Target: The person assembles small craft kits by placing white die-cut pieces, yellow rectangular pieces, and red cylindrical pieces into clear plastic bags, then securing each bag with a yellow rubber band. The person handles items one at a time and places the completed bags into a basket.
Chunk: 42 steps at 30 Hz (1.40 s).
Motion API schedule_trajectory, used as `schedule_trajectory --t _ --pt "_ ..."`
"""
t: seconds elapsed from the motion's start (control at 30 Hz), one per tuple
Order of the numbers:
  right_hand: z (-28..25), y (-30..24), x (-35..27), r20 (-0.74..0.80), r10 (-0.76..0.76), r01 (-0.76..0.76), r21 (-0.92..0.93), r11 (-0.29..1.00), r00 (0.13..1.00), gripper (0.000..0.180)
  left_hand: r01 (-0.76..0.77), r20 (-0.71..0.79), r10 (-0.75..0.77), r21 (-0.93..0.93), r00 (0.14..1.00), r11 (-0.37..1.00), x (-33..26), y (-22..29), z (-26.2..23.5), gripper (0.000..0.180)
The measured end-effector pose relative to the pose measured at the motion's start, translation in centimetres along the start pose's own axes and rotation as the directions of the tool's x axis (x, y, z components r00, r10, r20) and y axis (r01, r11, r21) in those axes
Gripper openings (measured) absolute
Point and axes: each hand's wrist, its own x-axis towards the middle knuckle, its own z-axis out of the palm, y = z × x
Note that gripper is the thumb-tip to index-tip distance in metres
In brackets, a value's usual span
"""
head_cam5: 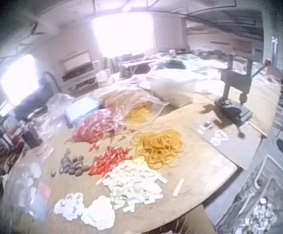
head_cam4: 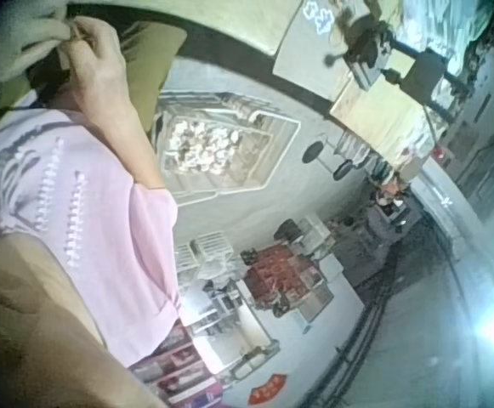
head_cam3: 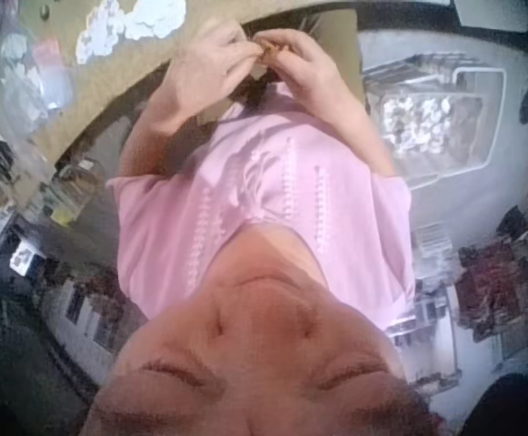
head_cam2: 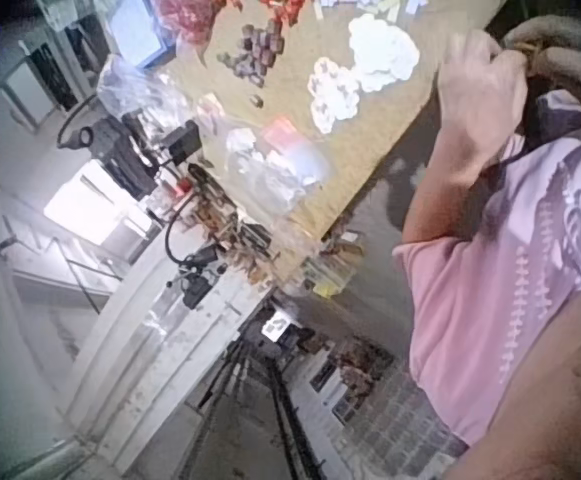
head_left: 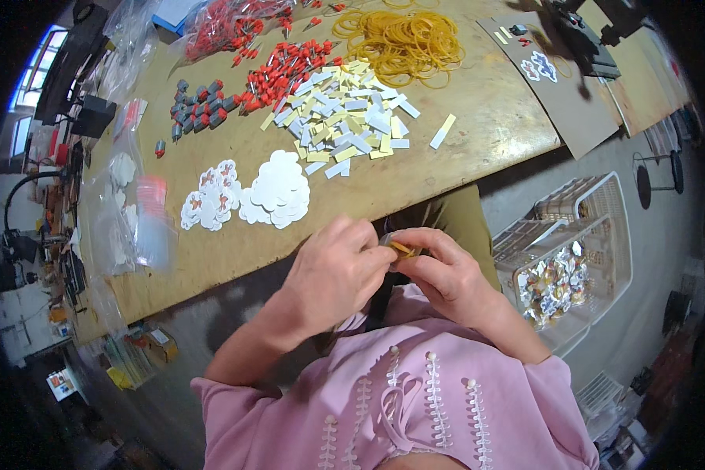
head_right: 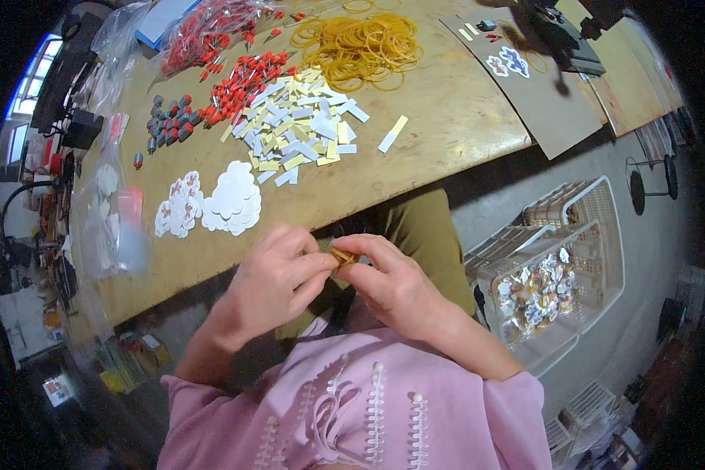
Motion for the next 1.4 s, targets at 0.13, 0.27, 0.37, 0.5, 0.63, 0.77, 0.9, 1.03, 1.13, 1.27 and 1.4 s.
schedule_trajectory --t 0.13,0.27,0.37,0.5,0.63,0.77,0.9,1.03,1.13,1.27,1.4 --pt "0.4 -0.1 0.0 0.098 -0.011 0.007 0.043 0.999 0.995 0.03 0.045 0.334 -0.077 0.104 0.939 0.994 -1.1 -0.3 -1.0 0.012" --pt "1.2 -1.0 0.0 0.184 -0.05 0.037 0.072 0.997 0.982 0.032 -0.039 0.611 -0.105 0.216 0.784 0.976 -1.6 -1.3 0.9 0.017" --pt "1.0 -0.9 0.3 0.175 -0.048 0.04 0.048 0.998 0.983 0.032 0.015 0.523 -0.07 0.11 0.85 0.994 -1.8 -1.7 0.2 0.022" --pt "0.3 -0.2 0.4 0.114 -0.024 0.024 -0.002 1.0 0.993 0.028 0.186 0.285 -0.139 -0.145 0.948 0.972 -1.5 -0.5 -3.1 0.024" --pt "0.5 -0.3 0.9 0.109 -0.058 0.058 0.003 0.998 0.992 0.024 0.083 0.229 -0.085 0.021 0.97 0.996 -2.5 -0.9 -0.1 0.032" --pt "1.0 -0.1 0.9 0.083 -0.053 0.055 -0.014 0.998 0.995 0.023 0.053 0.143 -0.047 -0.044 0.989 0.998 -2.8 -1.6 0.2 0.039" --pt "-0.1 -0.5 1.5 0.045 0.0 -0.001 0.018 1.0 0.999 0.024 0.195 -0.081 -0.241 -0.374 0.967 0.907 -3.0 -1.2 -0.8 0.031" --pt "0.0 -0.5 1.7 0.059 -0.02 0.019 0.015 1.0 0.998 0.024 0.078 -0.116 -0.11 -0.252 0.987 0.965 -3.2 -1.3 1.2 0.027" --pt "0.3 -0.5 1.8 0.056 -0.03 0.03 0.009 1.0 0.998 0.025 0.049 -0.126 -0.079 -0.225 0.989 0.973 -3.0 -1.6 1.8 0.027" --pt "-0.3 -0.7 2.1 -0.008 0.0 0.0 0.021 1.0 1.0 0.025 0.285 -0.099 -0.415 -0.582 0.905 0.761 -3.1 -1.2 1.2 0.035" --pt "-0.3 -1.0 2.3 -0.004 0.031 -0.031 0.021 0.999 0.999 0.023 0.145 -0.194 -0.297 -0.555 0.935 0.819 -3.4 -1.2 3.0 0.022"
